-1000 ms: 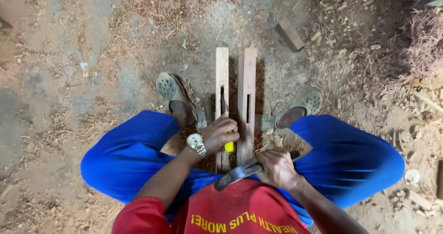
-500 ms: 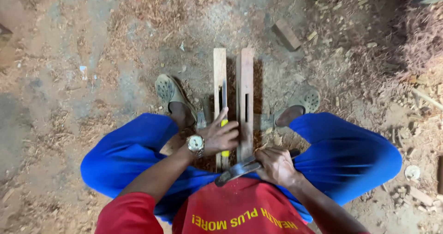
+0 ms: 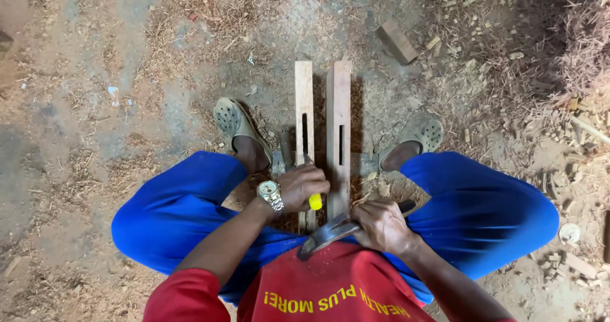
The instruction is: Clear out slots in wooden furniture frame components using a hammer and a punch tool.
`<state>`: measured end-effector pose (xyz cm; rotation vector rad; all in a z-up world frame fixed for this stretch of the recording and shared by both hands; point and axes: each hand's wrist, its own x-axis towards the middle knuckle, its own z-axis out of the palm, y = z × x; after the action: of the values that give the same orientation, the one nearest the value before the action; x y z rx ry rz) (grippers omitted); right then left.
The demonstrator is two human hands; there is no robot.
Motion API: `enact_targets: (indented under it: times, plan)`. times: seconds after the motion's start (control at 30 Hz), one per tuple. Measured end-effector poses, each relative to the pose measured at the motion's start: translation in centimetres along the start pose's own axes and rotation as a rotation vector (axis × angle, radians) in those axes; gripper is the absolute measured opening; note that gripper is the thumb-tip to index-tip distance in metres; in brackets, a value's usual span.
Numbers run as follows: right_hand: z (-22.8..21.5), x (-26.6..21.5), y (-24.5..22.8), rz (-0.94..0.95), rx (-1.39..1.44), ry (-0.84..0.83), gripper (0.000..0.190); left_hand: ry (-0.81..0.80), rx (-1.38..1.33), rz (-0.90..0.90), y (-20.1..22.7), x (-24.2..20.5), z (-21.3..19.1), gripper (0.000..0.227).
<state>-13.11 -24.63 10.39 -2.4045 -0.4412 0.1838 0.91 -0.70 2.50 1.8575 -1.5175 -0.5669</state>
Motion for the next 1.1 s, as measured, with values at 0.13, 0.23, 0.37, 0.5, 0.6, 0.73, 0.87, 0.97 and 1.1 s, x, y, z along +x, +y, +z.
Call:
enact_targets:
  times: [0.13, 0.23, 0.37, 0.5, 0.6, 0.73, 0.87, 0.97, 1.1]
  plan:
    - [-3.0, 1.6, -1.4, -0.132, 0.057, 0.039, 0.027, 0.015, -0.026, -0.037, -0.8, 0.7, -0.2, 0.055]
    - [-4.2, 1.8, -1.8, -0.17, 0.101, 0.032, 0.029, 0.02, -0.042, -0.039, -1.5, 1.0, -0.1, 0.052]
    - [-4.8, 2.3, -1.2, -0.168, 0.124, 0.001, 0.033, -0.036, -0.07, -0.125, -2.8, 1.9, -0.8, 0.042]
    - [-3.3, 3.2, 1.5, -0.13, 0.056, 0.065, 0.027, -0.071, -0.097, -0.165, -3.5, 2.0, -0.6, 0.043]
    - [-2.4, 3.9, 2.3, 0.5, -0.166, -0.301, 0.018, -0.016, -0.036, -0.165, -5.2, 1.3, 1.1, 0.045]
    - [-2.1, 3.5, 2.5, 0.355, -0.107, -0.156, 0.026, -0.081, 0.039, -0.223, -5.0, 1.8, -0.3, 0.043]
    - [-0.5, 3.4, 2.6, 0.427, -0.18, -0.253, 0.027, -0.092, 0.128, -0.312, -5.0, 2.2, -1.0, 0.038]
    - [-0.7, 3.1, 3.6, 0.402, -0.253, -0.214, 0.031, -0.068, 0.167, -0.303, -4.4, 1.9, 0.5, 0.042]
    - [-1.5, 2.7, 2.5, 0.26, -0.178, 0.021, 0.026, -0.087, 0.199, -0.227, -5.7, 0.3, 3.7, 0.046]
